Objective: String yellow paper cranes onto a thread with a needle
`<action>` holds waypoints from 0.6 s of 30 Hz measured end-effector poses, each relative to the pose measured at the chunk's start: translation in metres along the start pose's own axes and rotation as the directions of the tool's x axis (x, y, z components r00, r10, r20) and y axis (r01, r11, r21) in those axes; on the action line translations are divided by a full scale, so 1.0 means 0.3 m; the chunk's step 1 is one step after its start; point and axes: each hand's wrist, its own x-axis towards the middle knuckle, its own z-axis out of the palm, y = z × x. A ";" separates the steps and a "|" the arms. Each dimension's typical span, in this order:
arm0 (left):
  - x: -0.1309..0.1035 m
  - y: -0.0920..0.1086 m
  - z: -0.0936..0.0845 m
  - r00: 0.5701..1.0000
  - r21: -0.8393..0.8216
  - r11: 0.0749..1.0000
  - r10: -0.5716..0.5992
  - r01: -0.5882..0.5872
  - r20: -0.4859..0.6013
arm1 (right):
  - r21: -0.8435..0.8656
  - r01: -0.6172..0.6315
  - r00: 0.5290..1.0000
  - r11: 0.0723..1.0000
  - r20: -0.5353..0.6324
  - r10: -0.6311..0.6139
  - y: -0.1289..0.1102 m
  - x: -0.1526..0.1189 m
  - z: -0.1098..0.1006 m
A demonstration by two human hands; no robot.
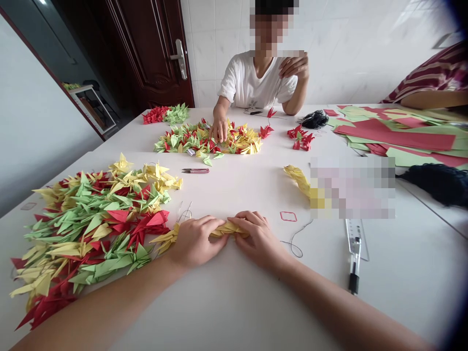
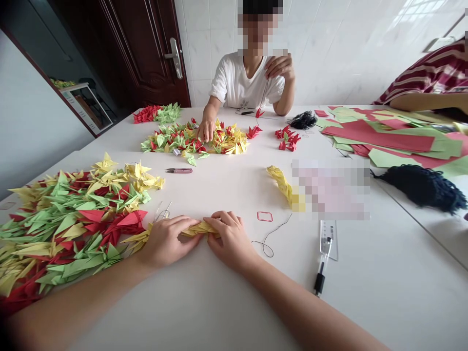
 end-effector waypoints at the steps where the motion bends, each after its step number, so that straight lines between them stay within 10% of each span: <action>1: 0.000 0.000 0.000 1.000 -0.013 1.000 0.006 -0.006 -0.001 | 0.011 0.012 1.000 1.000 -0.004 -0.011 0.002 0.000 0.001; 18: -0.005 -0.008 -0.001 0.997 0.018 1.000 0.008 -0.009 0.071 | 0.066 0.013 1.000 0.998 0.018 -0.014 0.017 0.000 0.008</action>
